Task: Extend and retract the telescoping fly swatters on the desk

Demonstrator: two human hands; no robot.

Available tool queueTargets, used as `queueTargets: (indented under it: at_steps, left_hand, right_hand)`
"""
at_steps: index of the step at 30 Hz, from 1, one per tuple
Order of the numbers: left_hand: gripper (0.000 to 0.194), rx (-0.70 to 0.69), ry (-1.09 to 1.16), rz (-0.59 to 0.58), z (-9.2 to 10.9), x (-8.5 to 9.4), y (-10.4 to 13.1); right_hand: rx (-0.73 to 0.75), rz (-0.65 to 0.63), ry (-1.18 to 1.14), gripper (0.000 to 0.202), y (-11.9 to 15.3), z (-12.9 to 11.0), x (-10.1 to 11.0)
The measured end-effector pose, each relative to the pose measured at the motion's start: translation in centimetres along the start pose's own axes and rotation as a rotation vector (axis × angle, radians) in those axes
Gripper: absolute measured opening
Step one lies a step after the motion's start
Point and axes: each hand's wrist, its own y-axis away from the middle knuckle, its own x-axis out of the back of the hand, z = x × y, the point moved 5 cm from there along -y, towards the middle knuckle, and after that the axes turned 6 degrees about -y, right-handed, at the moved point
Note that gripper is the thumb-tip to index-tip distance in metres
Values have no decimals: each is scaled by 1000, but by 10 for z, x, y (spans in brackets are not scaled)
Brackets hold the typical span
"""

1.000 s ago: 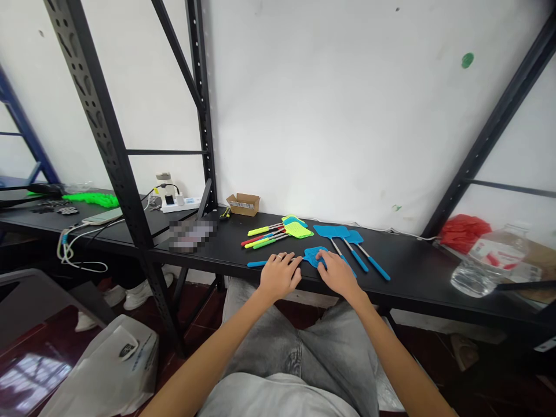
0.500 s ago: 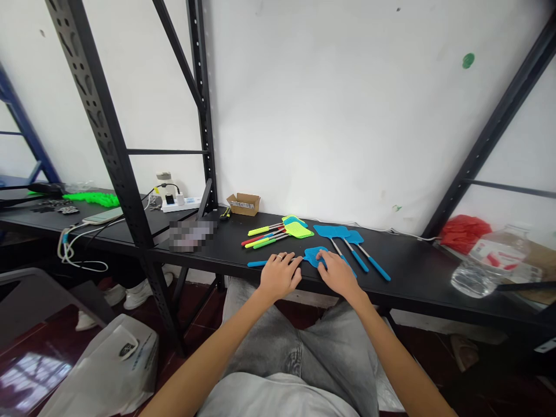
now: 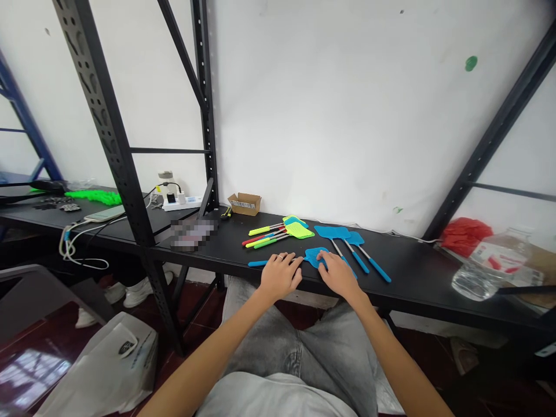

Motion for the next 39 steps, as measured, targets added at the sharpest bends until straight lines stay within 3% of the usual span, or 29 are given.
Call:
queueTargets:
  at_steps: [39]
  left_hand:
    - [41, 22, 21, -13, 0, 2, 0]
  right_hand:
    - [10, 10, 15, 18, 0, 2, -1]
